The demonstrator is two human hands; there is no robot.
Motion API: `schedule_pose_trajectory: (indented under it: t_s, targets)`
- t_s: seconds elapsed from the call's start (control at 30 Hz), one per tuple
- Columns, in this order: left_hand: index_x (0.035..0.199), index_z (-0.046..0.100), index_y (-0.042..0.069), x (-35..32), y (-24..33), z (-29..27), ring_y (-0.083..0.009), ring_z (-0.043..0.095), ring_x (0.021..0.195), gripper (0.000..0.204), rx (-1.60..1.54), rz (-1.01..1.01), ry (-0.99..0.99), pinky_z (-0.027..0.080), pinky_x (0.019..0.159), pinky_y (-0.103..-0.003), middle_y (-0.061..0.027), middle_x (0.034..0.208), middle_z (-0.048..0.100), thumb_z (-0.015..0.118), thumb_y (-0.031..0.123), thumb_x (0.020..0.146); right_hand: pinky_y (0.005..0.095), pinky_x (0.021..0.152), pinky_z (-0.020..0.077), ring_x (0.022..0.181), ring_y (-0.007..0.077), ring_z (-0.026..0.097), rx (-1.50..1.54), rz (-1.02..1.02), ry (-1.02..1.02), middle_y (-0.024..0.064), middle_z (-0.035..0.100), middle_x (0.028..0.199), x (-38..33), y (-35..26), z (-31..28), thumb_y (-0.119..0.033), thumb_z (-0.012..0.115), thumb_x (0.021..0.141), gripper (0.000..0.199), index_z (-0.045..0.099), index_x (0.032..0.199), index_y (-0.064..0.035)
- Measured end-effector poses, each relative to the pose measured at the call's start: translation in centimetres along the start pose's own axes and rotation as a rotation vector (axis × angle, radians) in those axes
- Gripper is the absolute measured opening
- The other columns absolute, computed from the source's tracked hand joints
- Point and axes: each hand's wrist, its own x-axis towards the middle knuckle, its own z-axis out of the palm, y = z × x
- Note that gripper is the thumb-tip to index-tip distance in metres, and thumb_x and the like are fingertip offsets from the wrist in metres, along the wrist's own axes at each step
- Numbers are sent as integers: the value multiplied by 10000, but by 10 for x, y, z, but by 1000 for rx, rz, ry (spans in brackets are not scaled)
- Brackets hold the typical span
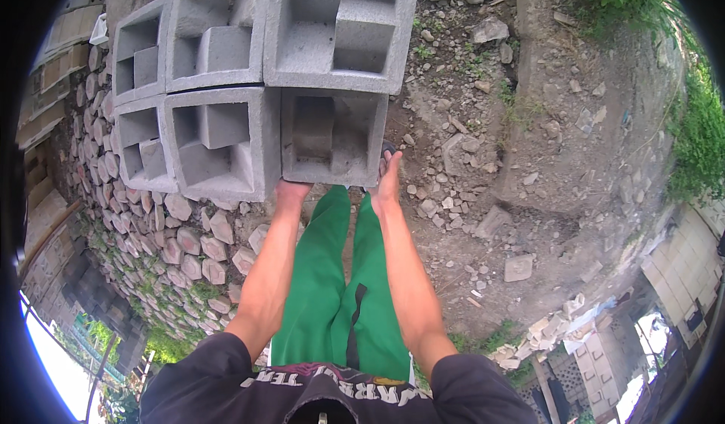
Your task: The person stacks several cinder blocks by hand, placing one block at a time on top of others in a yard.
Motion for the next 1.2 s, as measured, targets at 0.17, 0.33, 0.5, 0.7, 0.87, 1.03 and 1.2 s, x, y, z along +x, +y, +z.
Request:
schedule_pose_trajectory:
  t_s: [0.17, 0.33, 0.5, 0.7, 0.87, 1.03, 1.2]
  targets:
    - [1446, 312, 107, 17, -6, 8, -291, 289, 1369, 649, -622, -45, -49, 253, 1128, -424, -114, 1487, 324, 360, 500, 933, 635, 1026, 243, 1355, 317, 286, 437, 371, -157, 80, 378, 1457, -19, -2, 14, -778, 362, 814, 838, 400, 1401, -181]
    - [1469, 256, 97, 16, 1, 1, -308, 206, 1409, 760, -47, -15, -65, 169, 1162, -405, -126, 1524, 249, 402, 568, 891, 564, 1016, 337, 1252, 329, 430, 591, 256, -132, 102, 483, 1359, -12, 2, 23, -585, 458, 889, 635, 464, 1344, -143]
    - [1467, 252, 75, 20, 21, 2, -302, 207, 1410, 805, 101, 78, -54, 180, 1161, -401, -141, 1520, 254, 459, 570, 867, 549, 998, 371, 1215, 333, 473, 625, 241, -86, 116, 513, 1319, -6, 5, 12, -470, 477, 917, 532, 485, 1319, -121]
    - [1453, 282, 68, 29, -38, 33, -302, 240, 1394, 732, -787, 61, -38, 197, 1156, -395, -147, 1504, 282, 470, 497, 890, 544, 957, 417, 1151, 321, 530, 647, 283, -112, 113, 569, 1240, 2, 5, 19, -391, 489, 925, 424, 551, 1229, -101]
    - [1432, 320, 74, 26, -29, 24, -302, 284, 1371, 654, -631, 140, -81, 232, 1140, -417, -141, 1486, 318, 436, 456, 913, 548, 952, 418, 1149, 308, 532, 610, 290, -118, 111, 575, 1234, -1, -5, 25, -377, 495, 928, 410, 546, 1228, -102]
    - [1284, 471, 71, -23, 25, 9, -284, 457, 1240, 479, -2094, -1028, 276, 329, 1072, -487, -117, 1289, 505, 414, 401, 942, 555, 1026, 346, 1195, 303, 488, 232, 213, 240, 125, 551, 1258, -3, 0, 1, -471, 450, 939, 492, 483, 1278, -116]
    - [1049, 597, 24, -99, 0, 13, -151, 586, 623, 336, -1027, -765, 62, 483, 546, -286, -70, 789, 628, 450, 314, 968, 563, 1034, 315, 1310, 336, 381, 16, 183, 196, 158, 394, 1432, -62, -26, 22, -420, 474, 958, 566, 354, 1394, -79]
